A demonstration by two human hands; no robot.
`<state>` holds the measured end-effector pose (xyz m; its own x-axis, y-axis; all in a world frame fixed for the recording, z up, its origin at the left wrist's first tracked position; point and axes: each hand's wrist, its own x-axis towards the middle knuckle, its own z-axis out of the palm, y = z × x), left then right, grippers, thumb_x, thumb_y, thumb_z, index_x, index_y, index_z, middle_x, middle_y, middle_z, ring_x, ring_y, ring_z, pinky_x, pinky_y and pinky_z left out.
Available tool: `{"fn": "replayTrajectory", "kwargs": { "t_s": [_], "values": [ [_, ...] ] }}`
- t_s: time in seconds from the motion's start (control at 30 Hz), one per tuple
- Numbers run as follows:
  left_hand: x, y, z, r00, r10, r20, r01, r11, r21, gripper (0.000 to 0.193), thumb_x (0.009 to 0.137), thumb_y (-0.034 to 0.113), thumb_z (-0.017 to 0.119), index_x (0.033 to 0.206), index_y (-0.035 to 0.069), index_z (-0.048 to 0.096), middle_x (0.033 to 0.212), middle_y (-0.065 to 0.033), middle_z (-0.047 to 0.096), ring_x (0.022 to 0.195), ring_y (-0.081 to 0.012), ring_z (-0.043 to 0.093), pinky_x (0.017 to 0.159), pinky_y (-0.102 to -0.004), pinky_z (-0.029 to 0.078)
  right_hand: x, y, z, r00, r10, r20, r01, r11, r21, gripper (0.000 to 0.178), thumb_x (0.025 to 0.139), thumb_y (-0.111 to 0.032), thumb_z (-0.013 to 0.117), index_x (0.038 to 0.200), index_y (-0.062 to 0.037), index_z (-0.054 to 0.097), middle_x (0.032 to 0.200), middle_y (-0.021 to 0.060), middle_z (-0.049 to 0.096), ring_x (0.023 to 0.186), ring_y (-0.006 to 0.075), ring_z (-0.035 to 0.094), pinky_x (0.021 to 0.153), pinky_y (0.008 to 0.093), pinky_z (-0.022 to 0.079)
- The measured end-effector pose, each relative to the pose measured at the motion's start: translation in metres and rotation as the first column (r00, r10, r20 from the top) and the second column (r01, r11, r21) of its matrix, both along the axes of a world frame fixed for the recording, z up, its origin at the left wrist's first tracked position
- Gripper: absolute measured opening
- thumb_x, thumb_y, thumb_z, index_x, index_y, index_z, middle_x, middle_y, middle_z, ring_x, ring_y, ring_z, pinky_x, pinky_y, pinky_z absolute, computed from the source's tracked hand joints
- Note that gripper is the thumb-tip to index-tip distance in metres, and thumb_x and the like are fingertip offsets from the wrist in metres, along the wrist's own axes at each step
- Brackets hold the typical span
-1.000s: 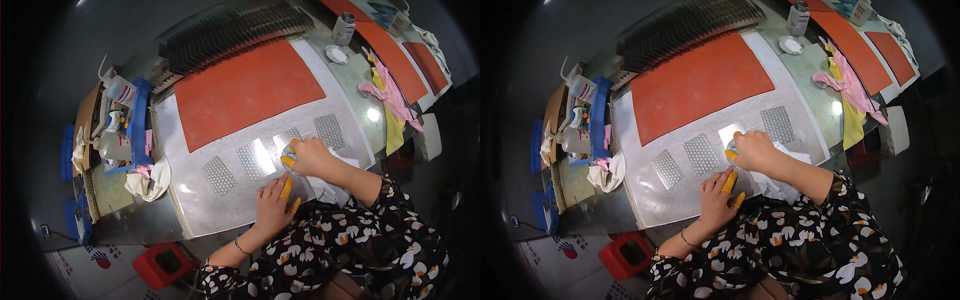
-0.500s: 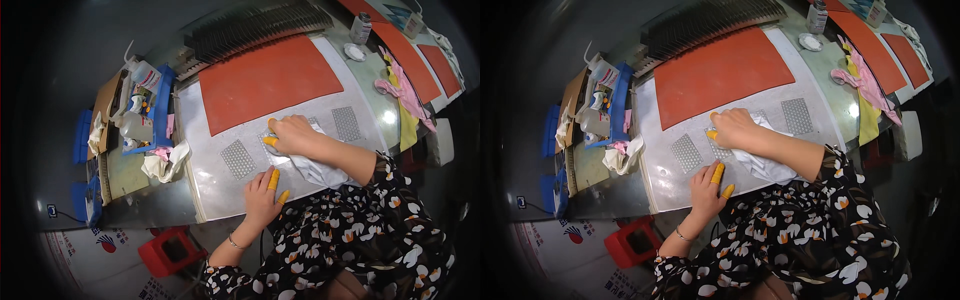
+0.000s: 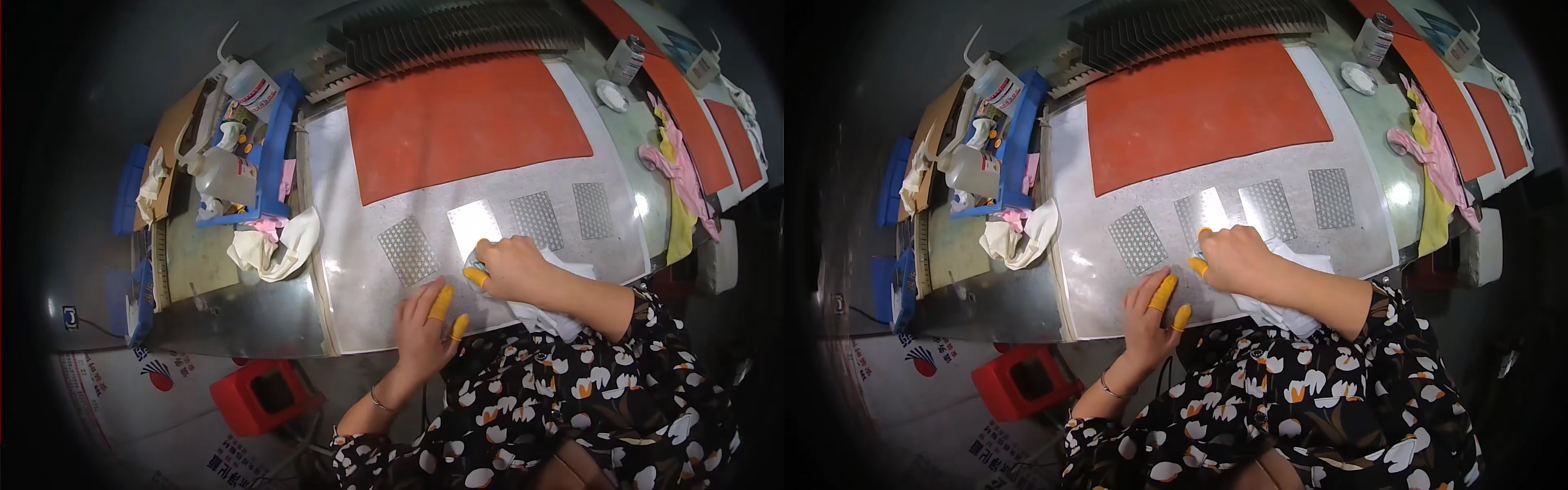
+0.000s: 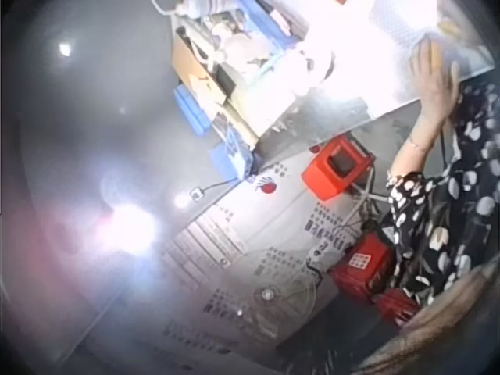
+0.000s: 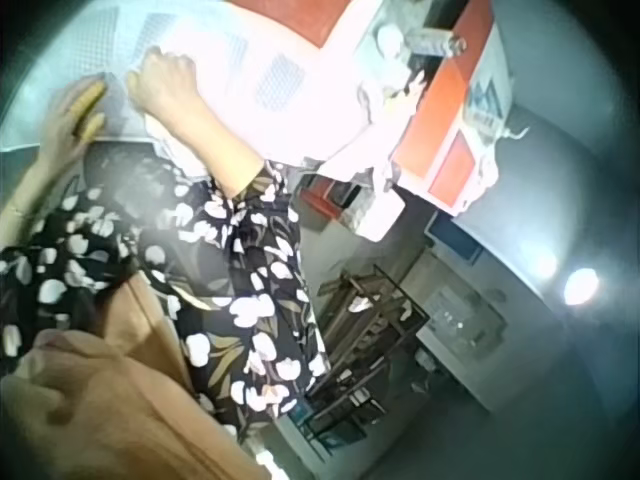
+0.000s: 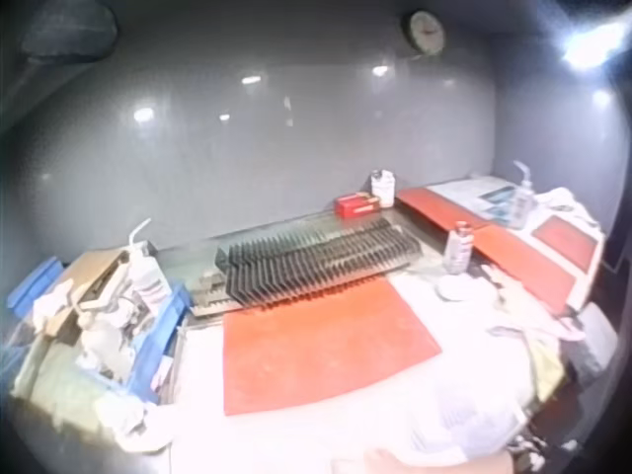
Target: The person cleans three small rectangular metal plates with circular cutouts using a white cloth and a liquid from a bottle. They wipe each plate individually, occasionally dipping the cloth into the liquid, and then place the plates back onto a red mat on the workbench.
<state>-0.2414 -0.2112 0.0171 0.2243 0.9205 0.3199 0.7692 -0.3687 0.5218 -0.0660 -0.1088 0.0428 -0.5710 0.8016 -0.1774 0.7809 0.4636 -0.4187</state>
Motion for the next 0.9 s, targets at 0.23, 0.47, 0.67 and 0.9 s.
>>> {"fn": "replayTrajectory", "kwargs": {
  "t_s": [0.23, 0.47, 0.67, 0.9],
  "values": [
    [-0.043, -0.002, 0.008, 0.984, 0.089, -0.158, -0.086, 0.996, 0.023, 0.05, 0.068, 0.015, 0.071, 0.113, -0.002, 0.054, 0.122, -0.0121, 0.053, 0.11, -0.0294, 0.05, 0.09, -0.0399, 0.036, -0.016, 0.002, 0.04, 0.959, 0.284, 0.02, -0.279, 0.951, -0.132, 0.036, 0.077, -0.033, 0.064, 0.082, 0.002, 0.058, 0.067, 0.0224, 0.062, 0.064, 0.0376, 0.063, 0.058, 0.0455, 0.049],
    [-0.049, -0.007, -0.004, 0.976, 0.075, -0.206, -0.062, 0.996, 0.068, 0.046, 0.071, 0.018, 0.069, 0.111, -0.001, 0.056, 0.126, -0.0118, 0.052, 0.113, -0.0277, 0.05, 0.091, -0.0408, 0.036, -0.123, 0.068, 0.003, 0.983, 0.11, -0.149, -0.091, 0.987, 0.131, 0.025, 0.071, -0.023, 0.066, 0.077, 0.0001, 0.061, 0.072, 0.0206, 0.064, 0.069, 0.0353, 0.064, 0.062, 0.0426, 0.05],
    [-0.05, -0.006, -0.004, 0.99, 0.075, -0.121, -0.068, 0.995, 0.067, 0.042, 0.071, 0.012, 0.067, 0.11, -0.001, 0.056, 0.123, -0.0132, 0.054, 0.113, -0.0282, 0.05, 0.092, -0.043, 0.037, -0.12, 0.045, -0.009, 0.985, 0.122, -0.124, -0.112, 0.99, 0.08, 0.029, 0.074, -0.024, 0.064, 0.079, 0.0036, 0.061, 0.075, 0.0212, 0.064, 0.07, 0.0355, 0.065, 0.064, 0.043, 0.051],
    [-0.045, -0.004, -0.007, 0.845, 0.351, 0.402, -0.368, 0.929, -0.038, 0.047, 0.08, 0.005, 0.06, 0.124, -0.004, 0.046, 0.122, -0.0186, 0.052, 0.113, -0.0295, 0.049, 0.098, -0.038, 0.035, -0.084, -0.002, -0.009, 0.942, 0.258, -0.215, -0.255, 0.966, 0.045, 0.022, 0.07, -0.018, 0.061, 0.076, 0.0029, 0.062, 0.073, 0.0212, 0.064, 0.07, 0.0346, 0.065, 0.063, 0.0434, 0.051]
  ]
}}
